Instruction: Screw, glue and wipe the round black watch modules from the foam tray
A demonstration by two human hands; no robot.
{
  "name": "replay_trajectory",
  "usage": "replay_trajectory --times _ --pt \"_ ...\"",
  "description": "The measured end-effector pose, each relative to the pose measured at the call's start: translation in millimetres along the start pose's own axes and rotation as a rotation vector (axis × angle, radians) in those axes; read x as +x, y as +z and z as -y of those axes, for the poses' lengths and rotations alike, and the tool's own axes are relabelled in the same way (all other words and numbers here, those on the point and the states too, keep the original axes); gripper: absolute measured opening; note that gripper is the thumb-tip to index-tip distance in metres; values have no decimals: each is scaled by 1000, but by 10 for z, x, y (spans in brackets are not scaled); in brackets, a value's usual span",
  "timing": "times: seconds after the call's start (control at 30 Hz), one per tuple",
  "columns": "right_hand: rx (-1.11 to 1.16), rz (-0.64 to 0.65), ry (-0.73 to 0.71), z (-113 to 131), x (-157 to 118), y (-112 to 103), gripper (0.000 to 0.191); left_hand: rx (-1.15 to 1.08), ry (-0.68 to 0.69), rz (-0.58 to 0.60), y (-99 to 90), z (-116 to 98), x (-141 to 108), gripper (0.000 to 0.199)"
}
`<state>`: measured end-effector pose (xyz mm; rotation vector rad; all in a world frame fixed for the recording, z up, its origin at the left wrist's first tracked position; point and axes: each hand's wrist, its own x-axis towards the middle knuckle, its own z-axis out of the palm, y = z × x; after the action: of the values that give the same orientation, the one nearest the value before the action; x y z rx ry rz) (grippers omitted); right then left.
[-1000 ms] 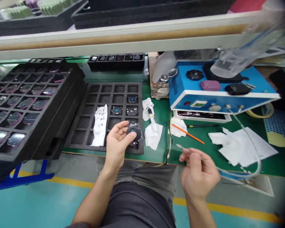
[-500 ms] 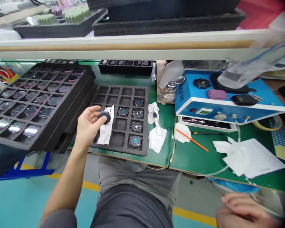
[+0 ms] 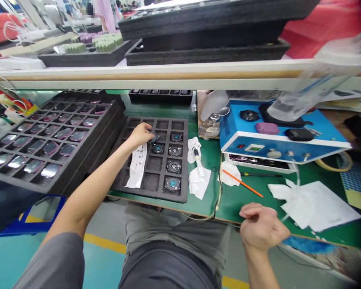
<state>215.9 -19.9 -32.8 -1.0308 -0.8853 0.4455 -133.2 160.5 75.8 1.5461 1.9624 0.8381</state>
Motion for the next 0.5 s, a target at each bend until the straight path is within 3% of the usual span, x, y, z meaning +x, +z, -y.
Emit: replay_trajectory --times 0.23,0.33,0.4,0.5 --pt "-13 -17 41 39 15 24 49 289 58 31 -147 -13 45 51" --pt "4 -2 40 29 22 18 48 412 134 -23 -171 -145 4 40" --pt "7 1 27 26 23 17 48 466 210 -35 -94 -275 -13 29" --pt "-10 -8 6 33 24 24 48 528 318 34 153 -476 -7 33"
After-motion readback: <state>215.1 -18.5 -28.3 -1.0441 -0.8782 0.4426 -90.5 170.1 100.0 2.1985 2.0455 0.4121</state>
